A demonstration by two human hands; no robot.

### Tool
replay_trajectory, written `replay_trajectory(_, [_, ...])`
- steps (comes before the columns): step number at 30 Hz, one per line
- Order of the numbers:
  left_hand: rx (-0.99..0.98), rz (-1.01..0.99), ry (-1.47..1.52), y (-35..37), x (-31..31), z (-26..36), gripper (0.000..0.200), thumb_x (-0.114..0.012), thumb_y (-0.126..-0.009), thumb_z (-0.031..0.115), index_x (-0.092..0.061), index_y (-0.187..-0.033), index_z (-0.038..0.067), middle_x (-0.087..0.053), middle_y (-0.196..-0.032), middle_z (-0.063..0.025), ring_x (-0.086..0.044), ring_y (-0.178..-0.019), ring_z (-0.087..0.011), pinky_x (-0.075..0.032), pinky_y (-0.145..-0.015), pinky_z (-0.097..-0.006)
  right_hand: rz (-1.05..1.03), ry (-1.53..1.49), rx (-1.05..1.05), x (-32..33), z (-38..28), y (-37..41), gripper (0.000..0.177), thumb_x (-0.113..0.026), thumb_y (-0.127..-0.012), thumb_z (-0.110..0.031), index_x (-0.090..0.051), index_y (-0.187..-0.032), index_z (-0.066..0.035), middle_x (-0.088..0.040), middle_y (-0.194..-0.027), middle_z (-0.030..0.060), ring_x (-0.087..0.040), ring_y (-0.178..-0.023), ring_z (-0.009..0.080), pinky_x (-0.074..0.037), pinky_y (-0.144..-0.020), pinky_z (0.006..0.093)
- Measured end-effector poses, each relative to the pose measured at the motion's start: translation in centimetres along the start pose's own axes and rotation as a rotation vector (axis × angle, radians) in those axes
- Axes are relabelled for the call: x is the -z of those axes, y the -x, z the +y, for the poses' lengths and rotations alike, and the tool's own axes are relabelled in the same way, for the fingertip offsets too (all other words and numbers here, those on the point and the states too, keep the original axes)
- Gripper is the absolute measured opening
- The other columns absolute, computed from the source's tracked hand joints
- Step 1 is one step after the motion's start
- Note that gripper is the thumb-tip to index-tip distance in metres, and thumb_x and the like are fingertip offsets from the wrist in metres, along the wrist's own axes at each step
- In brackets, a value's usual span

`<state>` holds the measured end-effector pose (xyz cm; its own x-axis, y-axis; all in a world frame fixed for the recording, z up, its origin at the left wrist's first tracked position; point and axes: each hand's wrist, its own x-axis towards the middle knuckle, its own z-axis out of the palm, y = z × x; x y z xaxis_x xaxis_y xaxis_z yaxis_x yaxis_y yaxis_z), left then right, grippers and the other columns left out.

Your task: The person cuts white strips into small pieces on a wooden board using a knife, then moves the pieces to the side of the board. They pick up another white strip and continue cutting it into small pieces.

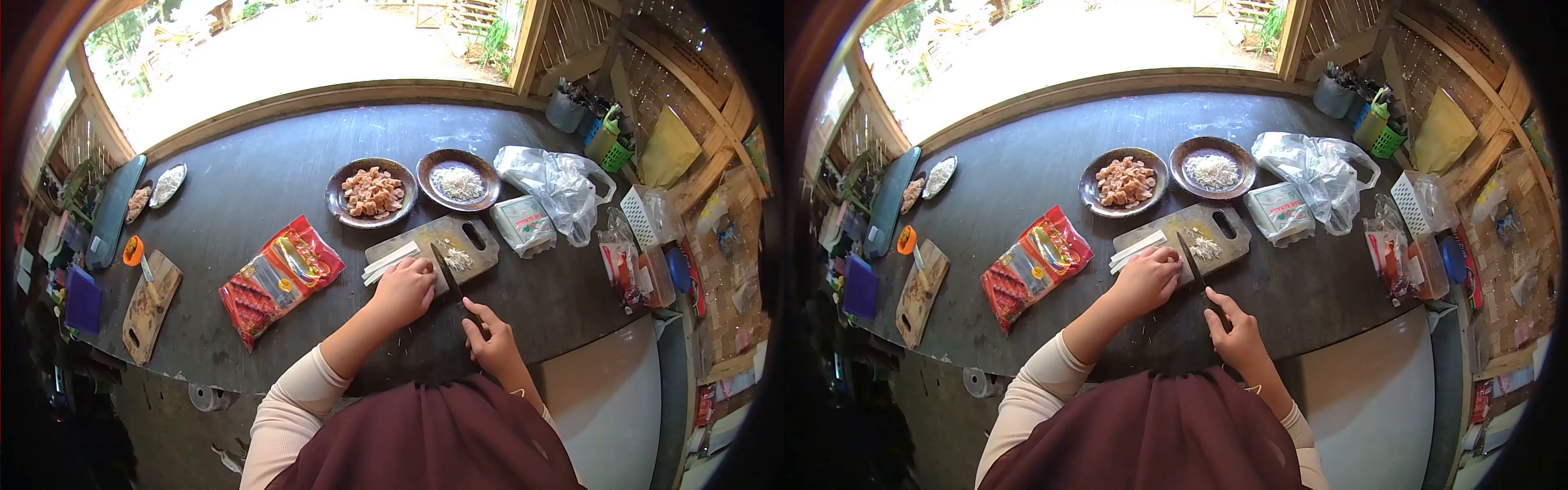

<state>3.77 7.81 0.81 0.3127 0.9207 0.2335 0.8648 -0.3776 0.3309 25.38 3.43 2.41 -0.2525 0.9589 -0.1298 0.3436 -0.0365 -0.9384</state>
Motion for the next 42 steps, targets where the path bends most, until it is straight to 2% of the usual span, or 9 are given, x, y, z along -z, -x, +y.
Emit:
replay_trajectory(2, [0.006,-0.008,0.012,0.0,0.2,0.1,0.021,-0.061,-0.084,0.020,-0.070,-0.099,0.008,-0.061,-0.112,-0.0051,-0.058,-0.108,-0.0259,-0.049,-0.088,-0.0406,0.003,0.053,0.075,0.1,0.2,0.1,0.038,-0.061,-0.093,-0.012,-0.061,-0.130,-0.012,-0.057,-0.060,0.0009,-0.049,-0.047,0.0053,-0.042,-0.047,0.0248])
replay_trajectory(9, [-0.004,0.012,0.015,0.0,-0.1,-0.1,0.017,-0.062,-0.083,0.019,-0.069,-0.094,0.008,-0.060,-0.113,-0.0053,-0.057,-0.109,-0.0260,-0.049,-0.088,-0.0411,0.009,0.137,0.122,0.4,-1.4,0.5,0.037,-0.062,-0.091,-0.014,-0.062,-0.128,-0.010,-0.060,-0.064,0.0084,-0.051,-0.049,0.0092,-0.045,-0.052,0.0279])
replay_trajectory(11, [-0.004,0.006,0.015,0.0,0.0,-0.1,0.017,-0.062,-0.083,0.019,-0.069,-0.094,0.008,-0.060,-0.113,-0.0055,-0.057,-0.109,-0.0260,-0.049,-0.088,-0.0411,-0.028,0.253,0.058,0.8,-2.8,0.6,0.036,-0.062,-0.091,-0.014,-0.062,-0.126,-0.008,-0.065,-0.078,0.0250,-0.067,-0.062,0.0224,-0.050,-0.063,0.0355])
replay_trajectory(17, [-0.006,0.007,0.009,0.0,0.0,-0.1,0.017,-0.062,-0.083,0.019,-0.069,-0.094,0.008,-0.061,-0.114,-0.0057,-0.058,-0.109,-0.0260,-0.049,-0.088,-0.0410,-0.038,0.238,0.151,0.7,-1.7,0.4,0.037,-0.061,-0.091,-0.017,-0.060,-0.127,-0.008,-0.065,-0.085,0.0279,-0.065,-0.075,0.0429,-0.051,-0.066,0.0403])
replay_trajectory(27, [0.005,0.004,-0.007,0.0,-0.1,0.1,0.019,-0.062,-0.083,0.019,-0.071,-0.096,0.008,-0.061,-0.113,-0.0044,-0.058,-0.109,-0.0252,-0.050,-0.087,-0.0404,-0.071,0.230,0.154,0.9,-2.1,-1.0,0.037,-0.060,-0.091,-0.014,-0.060,-0.127,-0.006,-0.065,-0.083,0.0270,-0.066,-0.072,0.0406,-0.050,-0.063,0.0378])
replay_trajectory(30, [0.002,-0.001,-0.020,0.0,0.3,0.3,0.019,-0.062,-0.083,0.020,-0.071,-0.096,0.008,-0.061,-0.113,-0.0040,-0.058,-0.109,-0.0246,-0.050,-0.087,-0.0406,-0.076,0.243,0.180,1.0,-2.1,-0.4,0.037,-0.060,-0.091,-0.013,-0.060,-0.127,-0.006,-0.065,-0.078,0.0254,-0.066,-0.063,0.0323,-0.049,-0.060,0.0358])
replay_trajectory(32, [0.007,0.009,-0.023,0.0,0.2,0.3,0.019,-0.062,-0.084,0.020,-0.070,-0.096,0.008,-0.061,-0.113,-0.0038,-0.058,-0.109,-0.0245,-0.050,-0.086,-0.0405,-0.077,0.198,0.056,1.3,-2.2,0.1,0.037,-0.062,-0.091,-0.012,-0.061,-0.127,-0.007,-0.054,-0.064,0.0080,-0.041,-0.057,0.0079,-0.040,-0.055,0.0278])
replay_trajectory(39, [-0.001,-0.008,-0.021,0.0,-0.2,0.0,0.021,-0.062,-0.085,0.021,-0.070,-0.099,0.008,-0.061,-0.113,-0.0041,-0.058,-0.109,-0.0247,-0.049,-0.087,-0.0405,-0.061,0.175,0.116,0.9,-1.6,-1.0,0.037,-0.062,-0.091,-0.012,-0.061,-0.127,-0.007,-0.050,-0.062,0.0056,-0.038,-0.056,0.0079,-0.037,-0.053,0.0276])
replay_trajectory(42, [-0.031,0.009,-0.021,0.1,-0.2,-0.2,0.022,-0.062,-0.085,0.022,-0.070,-0.100,0.008,-0.061,-0.113,-0.0045,-0.058,-0.108,-0.0250,-0.049,-0.087,-0.0407,-0.072,0.224,0.136,0.9,-1.2,-1.8,0.038,-0.060,-0.091,-0.015,-0.059,-0.128,-0.007,-0.063,-0.070,0.0195,-0.058,-0.055,0.0181,-0.047,-0.059,0.0333])
